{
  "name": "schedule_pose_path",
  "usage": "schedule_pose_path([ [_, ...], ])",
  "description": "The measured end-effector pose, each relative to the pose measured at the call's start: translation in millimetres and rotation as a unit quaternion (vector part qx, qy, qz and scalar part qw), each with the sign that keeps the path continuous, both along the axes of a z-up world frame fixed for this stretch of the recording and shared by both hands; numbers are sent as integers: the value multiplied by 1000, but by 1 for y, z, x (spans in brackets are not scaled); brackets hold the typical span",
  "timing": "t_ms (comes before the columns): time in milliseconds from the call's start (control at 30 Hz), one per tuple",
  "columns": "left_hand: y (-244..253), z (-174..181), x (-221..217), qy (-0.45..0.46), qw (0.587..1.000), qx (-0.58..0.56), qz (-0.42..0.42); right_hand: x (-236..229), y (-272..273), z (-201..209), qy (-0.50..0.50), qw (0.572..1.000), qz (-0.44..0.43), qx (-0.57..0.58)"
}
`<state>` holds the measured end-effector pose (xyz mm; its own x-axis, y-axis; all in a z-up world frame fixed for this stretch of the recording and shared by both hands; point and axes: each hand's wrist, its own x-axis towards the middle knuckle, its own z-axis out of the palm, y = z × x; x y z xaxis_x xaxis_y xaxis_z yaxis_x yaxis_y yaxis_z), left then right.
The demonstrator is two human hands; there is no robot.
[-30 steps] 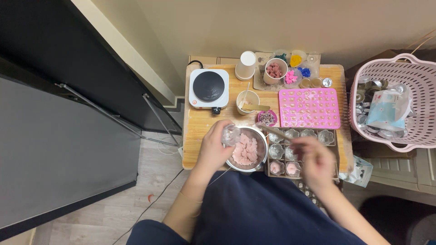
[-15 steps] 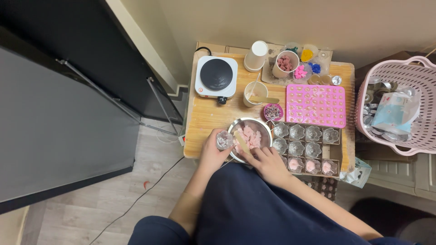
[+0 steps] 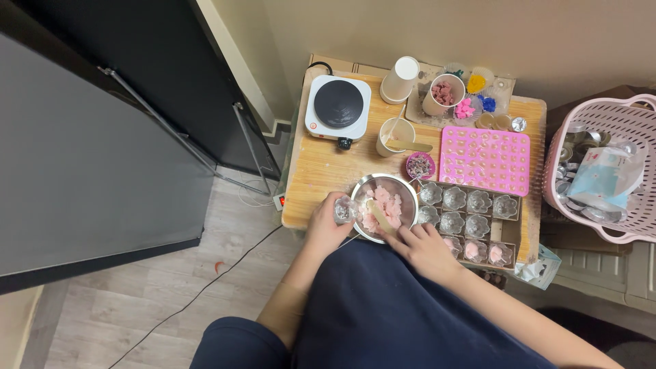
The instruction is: Preparing and mixing wax flakes with pigments or additives in a workshop setting.
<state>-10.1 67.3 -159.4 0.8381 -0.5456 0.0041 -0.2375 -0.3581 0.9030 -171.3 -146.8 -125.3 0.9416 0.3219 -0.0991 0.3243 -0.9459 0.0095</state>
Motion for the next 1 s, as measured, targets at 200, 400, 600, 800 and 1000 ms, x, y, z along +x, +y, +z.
schedule_pose_path([
  [200,-1,-3,-1,14,1000,25,4,-11,-8,19,37,999,-2,-8],
  [400,-5,2,0,-3,999,34,10,-22,-19,29,2,995,-36,98],
  [600,-9,13,-2,-10,1000,15,15,-23,-32,12,-37,861,-274,427],
  [800,-20,11,-6,-17,999,-29,-6,-35,-59,-26,11,593,-464,658],
  [1000,-51,10,-15,97,991,-87,-42,-67,-86,-47,-28,435,-490,755],
])
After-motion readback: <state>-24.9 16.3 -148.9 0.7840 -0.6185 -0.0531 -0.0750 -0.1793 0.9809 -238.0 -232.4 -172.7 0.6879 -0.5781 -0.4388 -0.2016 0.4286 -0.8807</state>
